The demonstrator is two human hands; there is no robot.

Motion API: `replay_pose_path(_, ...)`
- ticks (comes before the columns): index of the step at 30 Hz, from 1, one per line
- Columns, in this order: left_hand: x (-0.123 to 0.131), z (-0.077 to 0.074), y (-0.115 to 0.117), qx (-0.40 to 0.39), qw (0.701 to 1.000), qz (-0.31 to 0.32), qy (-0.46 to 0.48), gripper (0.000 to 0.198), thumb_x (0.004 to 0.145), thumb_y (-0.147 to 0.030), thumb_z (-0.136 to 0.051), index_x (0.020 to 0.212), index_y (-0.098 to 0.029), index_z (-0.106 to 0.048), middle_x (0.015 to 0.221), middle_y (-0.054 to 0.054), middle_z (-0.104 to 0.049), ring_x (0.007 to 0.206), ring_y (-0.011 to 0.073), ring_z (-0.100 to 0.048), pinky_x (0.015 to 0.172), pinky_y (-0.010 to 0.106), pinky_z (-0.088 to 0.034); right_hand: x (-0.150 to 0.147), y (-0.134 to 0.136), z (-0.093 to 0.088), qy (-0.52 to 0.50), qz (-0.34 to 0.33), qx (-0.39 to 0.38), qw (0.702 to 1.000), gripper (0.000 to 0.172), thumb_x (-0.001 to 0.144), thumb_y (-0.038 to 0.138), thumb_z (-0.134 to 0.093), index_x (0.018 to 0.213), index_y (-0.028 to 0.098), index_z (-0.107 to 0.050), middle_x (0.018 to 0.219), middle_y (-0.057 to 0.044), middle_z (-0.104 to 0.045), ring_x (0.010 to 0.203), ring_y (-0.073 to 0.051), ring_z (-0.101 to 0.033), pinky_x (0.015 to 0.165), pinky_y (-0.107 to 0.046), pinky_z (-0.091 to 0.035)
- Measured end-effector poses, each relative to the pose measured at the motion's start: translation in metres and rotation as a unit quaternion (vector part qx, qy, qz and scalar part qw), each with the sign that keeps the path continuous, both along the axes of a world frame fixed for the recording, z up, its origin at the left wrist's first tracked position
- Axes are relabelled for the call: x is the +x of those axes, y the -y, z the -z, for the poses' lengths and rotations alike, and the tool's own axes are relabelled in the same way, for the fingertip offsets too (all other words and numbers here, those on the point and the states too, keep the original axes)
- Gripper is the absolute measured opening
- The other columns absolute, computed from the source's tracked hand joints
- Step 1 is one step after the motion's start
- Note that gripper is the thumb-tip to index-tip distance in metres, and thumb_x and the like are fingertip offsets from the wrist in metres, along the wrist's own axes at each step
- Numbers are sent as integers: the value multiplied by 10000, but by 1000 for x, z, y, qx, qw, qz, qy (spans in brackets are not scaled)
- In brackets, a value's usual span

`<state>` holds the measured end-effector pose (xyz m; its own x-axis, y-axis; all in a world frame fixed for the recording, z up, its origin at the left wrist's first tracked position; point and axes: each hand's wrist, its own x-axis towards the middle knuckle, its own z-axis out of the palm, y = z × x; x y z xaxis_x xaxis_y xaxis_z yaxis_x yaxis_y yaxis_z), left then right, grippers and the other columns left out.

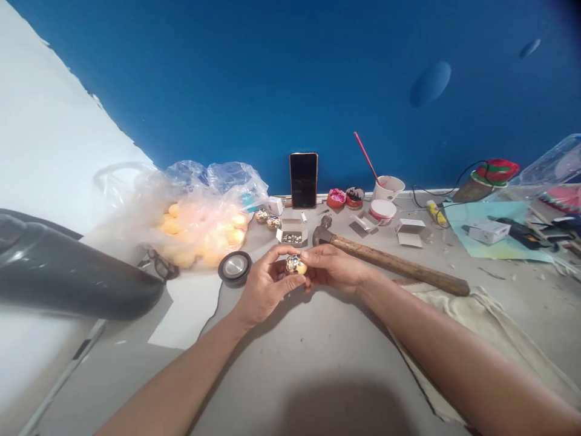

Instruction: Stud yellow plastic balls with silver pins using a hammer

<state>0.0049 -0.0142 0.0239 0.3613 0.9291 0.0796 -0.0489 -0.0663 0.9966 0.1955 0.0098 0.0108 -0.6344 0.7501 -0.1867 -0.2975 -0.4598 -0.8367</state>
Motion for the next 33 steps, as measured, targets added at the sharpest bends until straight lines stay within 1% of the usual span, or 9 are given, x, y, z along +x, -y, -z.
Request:
replay_pose_path(4,2,0,1,-11,1000,-11,-8,439,778,-368,-851,1123,-217,-626,758,1,-705,653,190,-716,600,295,-586,-2,1,3,-10,13,-11,1000,444,778,542,-847,885,123,-749,750,-41,-704,649,-128,-651,654,-266,-595)
replay_pose_path(8,1,1,2,10,999,-30,-28,538,794,-395,-835,1257,-203,-638,968,69,-748,779,206,-729,699,316,-601,-9,2,4,-16,27,-31,999,498,789,631,-794,879,145,-731,689,-24,-672,591,-124,-596,610,-281,-597)
replay_pose_path(12,-1,2,-2,46,994,-75,-65,407,817,-410,-807,1145,-183,-728,1105,92,-750,811,186,-706,740,310,-580,-8,3,-9,107,37,44,993,564,838,721,-657,751,164,-681,661,-33,-654,516,-121,-535,554,-306,-568)
replay_pose_path(14,-2,3,-4,28,993,-93,-60,395,784,-405,-835,1091,-173,-743,1051,84,-763,835,199,-708,746,312,-574,1,2,-20,254,113,164,947,484,919,608,-595,723,173,-675,702,-52,-679,558,-141,-576,567,-294,-527)
replay_pose_path(17,-1,6,-8,-54,995,-84,-22,477,747,-403,-862,1128,-152,-723,925,78,-768,803,212,-717,719,329,-575,20,-4,-34,473,248,328,779,209,937,311,-557,876,195,-720,895,-65,-747,800,-201,-665,745,-325,-511)
replay_pose_path(19,1,9,-10,-102,992,-69,19,537,742,-389,-864,1188,-144,-692,887,71,-755,757,197,-713,698,328,-572,32,-9,-36,604,208,383,667,263,882,238,-597,1110,185,-717,1158,-125,-727,1065,-290,-648,864,-385,-493)
replay_pose_path(21,1,11,-11,-119,989,-73,46,542,735,-350,-866,1202,-146,-683,874,49,-732,716,154,-679,668,289,-549,38,-15,-32,695,135,370,602,395,851,272,-650,1226,151,-681,1241,-187,-682,1181,-364,-595,901,-434,-480)
replay_pose_path(28,-2,12,-12,-87,991,-98,-12,530,677,-271,-866,1172,-172,-707,831,0,-675,703,121,-611,600,228,-491,35,-25,-11,747,88,355,555,331,958,348,-571,1185,134,-680,1196,-199,-680,1175,-356,-598,893,-412,-478)
replay_pose_path(33,-1,12,-13,-79,987,-132,-39,502,699,-275,-821,1163,-158,-671,864,27,-713,727,151,-657,639,263,-524,35,-20,-24,745,133,362,544,341,1035,304,-412,1164,131,-676,1179,-213,-691,1119,-338,-643,811,-380,-483)
